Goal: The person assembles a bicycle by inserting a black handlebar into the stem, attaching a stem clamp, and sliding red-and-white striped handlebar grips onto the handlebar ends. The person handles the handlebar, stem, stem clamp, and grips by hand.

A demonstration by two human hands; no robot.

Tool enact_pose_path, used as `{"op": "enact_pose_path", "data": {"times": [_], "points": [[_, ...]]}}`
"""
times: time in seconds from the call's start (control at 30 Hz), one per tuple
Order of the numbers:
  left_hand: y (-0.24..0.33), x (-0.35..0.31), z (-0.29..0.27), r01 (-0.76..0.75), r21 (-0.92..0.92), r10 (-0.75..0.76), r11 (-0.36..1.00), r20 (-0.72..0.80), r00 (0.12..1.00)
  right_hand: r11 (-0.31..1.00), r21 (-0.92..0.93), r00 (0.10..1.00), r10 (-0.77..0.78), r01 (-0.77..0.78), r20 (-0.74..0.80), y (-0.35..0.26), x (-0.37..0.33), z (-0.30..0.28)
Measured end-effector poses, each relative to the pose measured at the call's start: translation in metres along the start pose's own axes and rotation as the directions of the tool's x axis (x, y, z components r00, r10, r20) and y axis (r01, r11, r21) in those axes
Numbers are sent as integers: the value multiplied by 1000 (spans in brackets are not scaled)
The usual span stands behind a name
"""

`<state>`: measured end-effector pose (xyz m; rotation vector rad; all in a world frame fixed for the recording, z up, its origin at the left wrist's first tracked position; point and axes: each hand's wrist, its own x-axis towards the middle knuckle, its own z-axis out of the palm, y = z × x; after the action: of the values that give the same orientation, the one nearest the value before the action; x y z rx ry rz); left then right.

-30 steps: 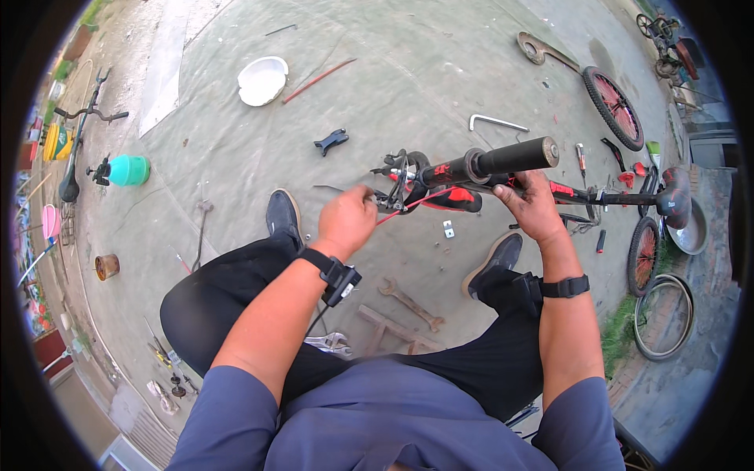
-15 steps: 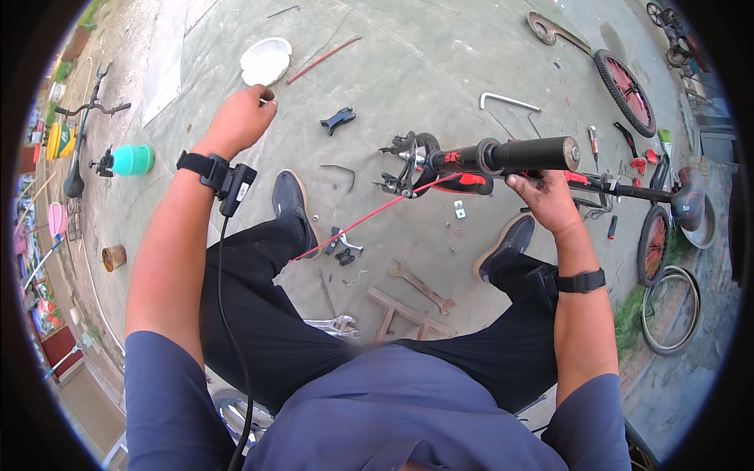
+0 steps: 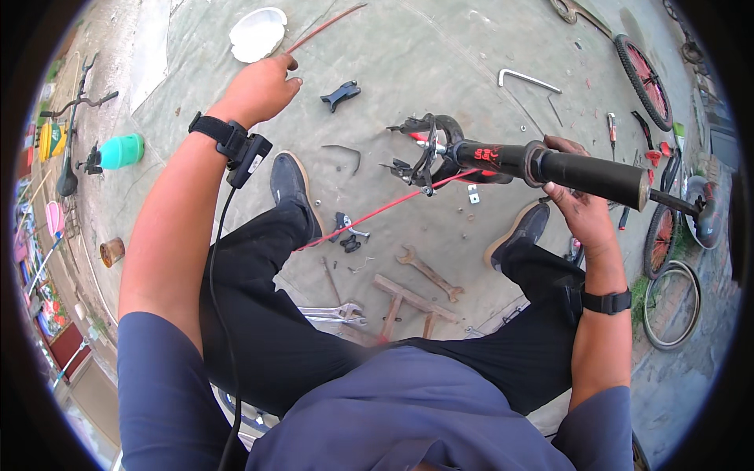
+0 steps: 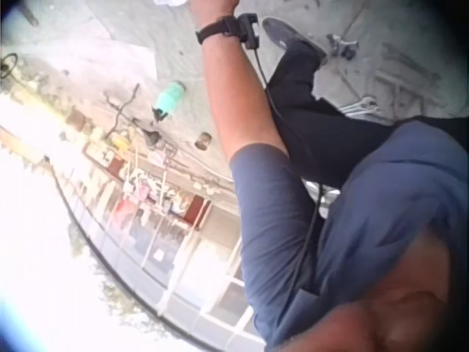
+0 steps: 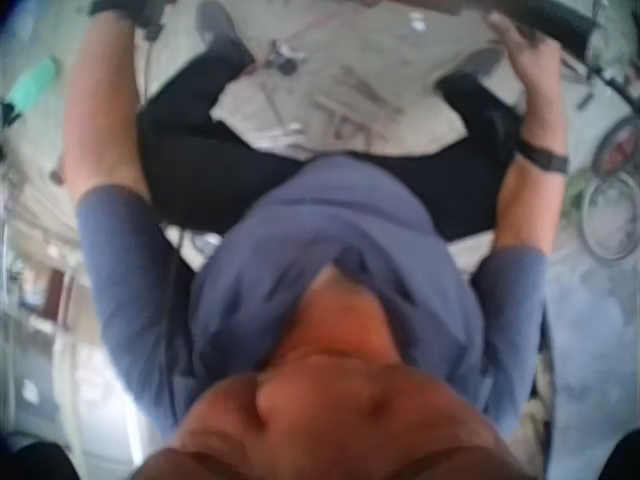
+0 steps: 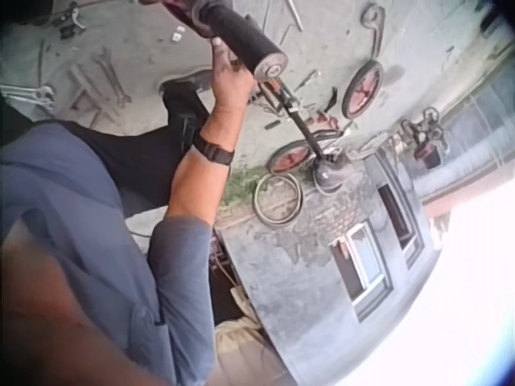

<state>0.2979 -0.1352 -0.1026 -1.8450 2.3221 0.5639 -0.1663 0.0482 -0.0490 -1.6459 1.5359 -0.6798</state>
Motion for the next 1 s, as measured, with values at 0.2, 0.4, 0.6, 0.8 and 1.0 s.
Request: {"op": "enact_pose_path", "data": {"times": [0.2,0.4,0.6,0.8,1.0], "points": [[1,21,37,-71,24,69,997,98,993,875,-468,992,-93,122,86,-4,3,-9],[6,36,76,-104,65,94,992,145,985,942,-334,998,-22,42,65,-7,6,-11],[-12,61,145,-62,19,60,998,91,994,960,-276,998,57,-47,27,-18,8,-8],[1,76,178,78,-66,-67,995,158,985,975,-140,982,182,-175,40,-34,13,-6],[-12,86,217,97,-2,-95,995,140,986,954,-256,984,171,-156,38,-36,15,-6]]}}
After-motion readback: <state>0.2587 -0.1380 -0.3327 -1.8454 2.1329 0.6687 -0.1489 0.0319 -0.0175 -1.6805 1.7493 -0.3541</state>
